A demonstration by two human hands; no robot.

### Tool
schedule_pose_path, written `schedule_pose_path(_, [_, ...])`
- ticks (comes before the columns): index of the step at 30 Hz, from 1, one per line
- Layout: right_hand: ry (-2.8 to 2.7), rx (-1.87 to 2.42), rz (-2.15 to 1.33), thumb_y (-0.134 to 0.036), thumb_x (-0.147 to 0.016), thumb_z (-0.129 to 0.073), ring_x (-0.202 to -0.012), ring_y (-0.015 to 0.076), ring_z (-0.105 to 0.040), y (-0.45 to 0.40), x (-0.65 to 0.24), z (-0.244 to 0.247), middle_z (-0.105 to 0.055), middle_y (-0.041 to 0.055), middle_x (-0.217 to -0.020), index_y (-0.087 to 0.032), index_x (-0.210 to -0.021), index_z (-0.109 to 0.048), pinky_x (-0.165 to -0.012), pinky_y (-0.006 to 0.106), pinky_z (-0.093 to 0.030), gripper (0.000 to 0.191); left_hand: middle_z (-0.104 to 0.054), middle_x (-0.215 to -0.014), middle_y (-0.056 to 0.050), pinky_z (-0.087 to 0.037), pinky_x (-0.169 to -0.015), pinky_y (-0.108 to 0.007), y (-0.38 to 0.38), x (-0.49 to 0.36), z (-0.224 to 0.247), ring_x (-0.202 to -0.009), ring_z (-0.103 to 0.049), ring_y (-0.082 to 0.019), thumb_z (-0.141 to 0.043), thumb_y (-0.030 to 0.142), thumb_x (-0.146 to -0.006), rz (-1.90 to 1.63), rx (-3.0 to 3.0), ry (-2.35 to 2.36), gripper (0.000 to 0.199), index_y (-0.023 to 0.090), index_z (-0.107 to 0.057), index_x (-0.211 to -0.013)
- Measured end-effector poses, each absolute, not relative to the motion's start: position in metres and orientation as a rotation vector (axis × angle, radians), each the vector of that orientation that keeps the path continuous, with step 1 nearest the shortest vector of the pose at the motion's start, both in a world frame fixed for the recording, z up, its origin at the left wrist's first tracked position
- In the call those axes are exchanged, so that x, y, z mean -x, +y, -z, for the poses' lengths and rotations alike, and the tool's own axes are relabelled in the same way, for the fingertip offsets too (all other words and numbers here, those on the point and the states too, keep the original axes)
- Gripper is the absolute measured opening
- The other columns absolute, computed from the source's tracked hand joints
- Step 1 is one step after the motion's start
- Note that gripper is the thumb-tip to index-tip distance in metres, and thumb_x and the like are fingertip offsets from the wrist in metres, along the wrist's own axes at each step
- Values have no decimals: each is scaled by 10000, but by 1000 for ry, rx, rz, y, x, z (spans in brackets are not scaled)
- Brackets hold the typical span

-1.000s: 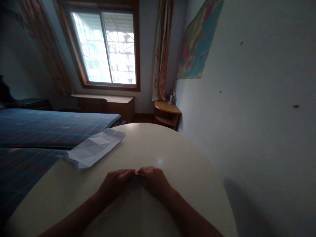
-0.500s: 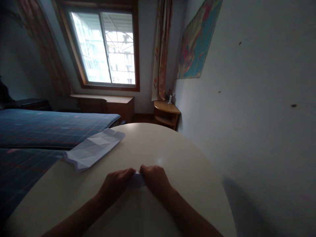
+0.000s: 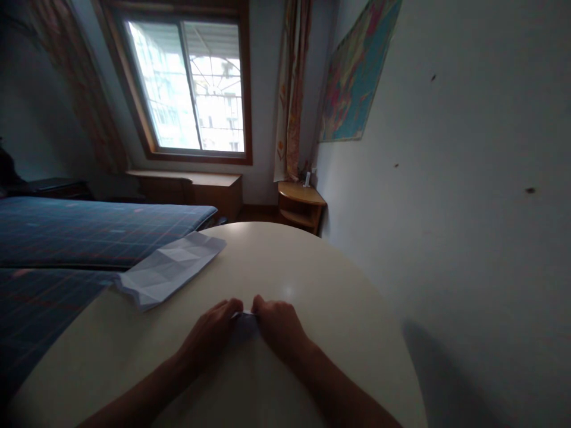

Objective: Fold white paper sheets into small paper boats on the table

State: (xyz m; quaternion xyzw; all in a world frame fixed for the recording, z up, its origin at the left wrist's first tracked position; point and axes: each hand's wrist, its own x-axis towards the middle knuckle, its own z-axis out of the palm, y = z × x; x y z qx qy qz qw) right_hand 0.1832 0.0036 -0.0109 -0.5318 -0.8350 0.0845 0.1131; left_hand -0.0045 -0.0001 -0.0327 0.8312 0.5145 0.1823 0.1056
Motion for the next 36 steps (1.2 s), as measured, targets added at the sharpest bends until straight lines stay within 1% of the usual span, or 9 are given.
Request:
schedule_pose_path(4, [-2426,1567,-292,-215,-923,-502,-795,187,-703,3,-184,10,-744,44,-879,-207,-999,-621,-620,244,-367,142,-658,-890,-38,-461,-716,-270,0,5,33,-817,-626,-181,-428,74,-917,-549,-2426,1507,167,188,-537,-972])
schedule_pose_path(7, [-2408,1546,-331,-216,-910,-519,-829,184,-698,4,-184,11,-743,46,-908,-212,-1011,-627,-646,238,-379,148,-683,-992,-57,-484,-770,-289,0,6,33,-918,-639,-195,-462,67,-910,-584,-2435,1471,222,186,-551,-1075])
schedule_pose_path(9, [-2403,1550,-329,-201,-903,-515,-826,181,-695,4,-184,11,-742,48,-909,-207,-1004,-630,-650,239,-380,154,-692,-1006,-52,-493,-799,-300,0,6,33,-953,-636,-200,-467,67,-915,-584,-2475,1436,237,195,-577,-1083])
schedule_pose_path(13, [-2404,1584,-311,-207,-902,-504,-798,181,-694,5,-183,11,-744,50,-887,-206,-998,-633,-633,242,-371,161,-699,-964,-34,-511,-811,-318,-1,6,31,-930,-636,-201,-474,68,-921,-552,-2548,1404,247,208,-637,-1043])
schedule_pose_path(19, [-2400,1636,-345,-224,-919,-498,-839,196,-705,5,-187,5,-750,53,-924,-222,-1030,-631,-651,247,-383,174,-717,-1056,-56,-531,-841,-332,-1,8,28,-990,-646,-209,-485,81,-927,-569,-2540,1458,284,196,-639,-1136])
schedule_pose_path(25, [-2389,1674,-349,-244,-915,-511,-852,210,-712,7,-190,3,-755,46,-935,-236,-1028,-640,-661,252,-386,171,-739,-1003,-51,-544,-816,-338,-1,9,22,-939,-679,-210,-472,46,-914,-453,-2575,1458,329,207,-658,-1132])
schedule_pose_path(29, [-2405,1700,-336,-233,-907,-513,-849,211,-712,9,-190,4,-756,49,-925,-235,-1030,-646,-659,254,-390,180,-736,-1066,-57,-552,-829,-348,-1,10,20,-971,-686,-216,-476,39,-909,-433,-2568,1454,371,217,-641,-1190])
schedule_pose_path(32, [-2406,1693,-335,-227,-902,-515,-836,207,-711,9,-191,2,-754,49,-905,-232,-1025,-649,-660,252,-398,182,-739,-1064,-54,-560,-823,-344,0,12,24,-965,-696,-211,-474,41,-908,-434,-2577,1428,388,235,-638,-1201])
schedule_pose_path(36, [-2391,1669,-379,-222,-903,-516,-882,212,-708,9,-193,0,-751,52,-954,-237,-1059,-651,-703,257,-432,207,-713,-1154,-75,-560,-864,-358,4,14,32,-1016,-686,-212,-462,49,-911,-515,-2588,1420,403,221,-615,-1242])
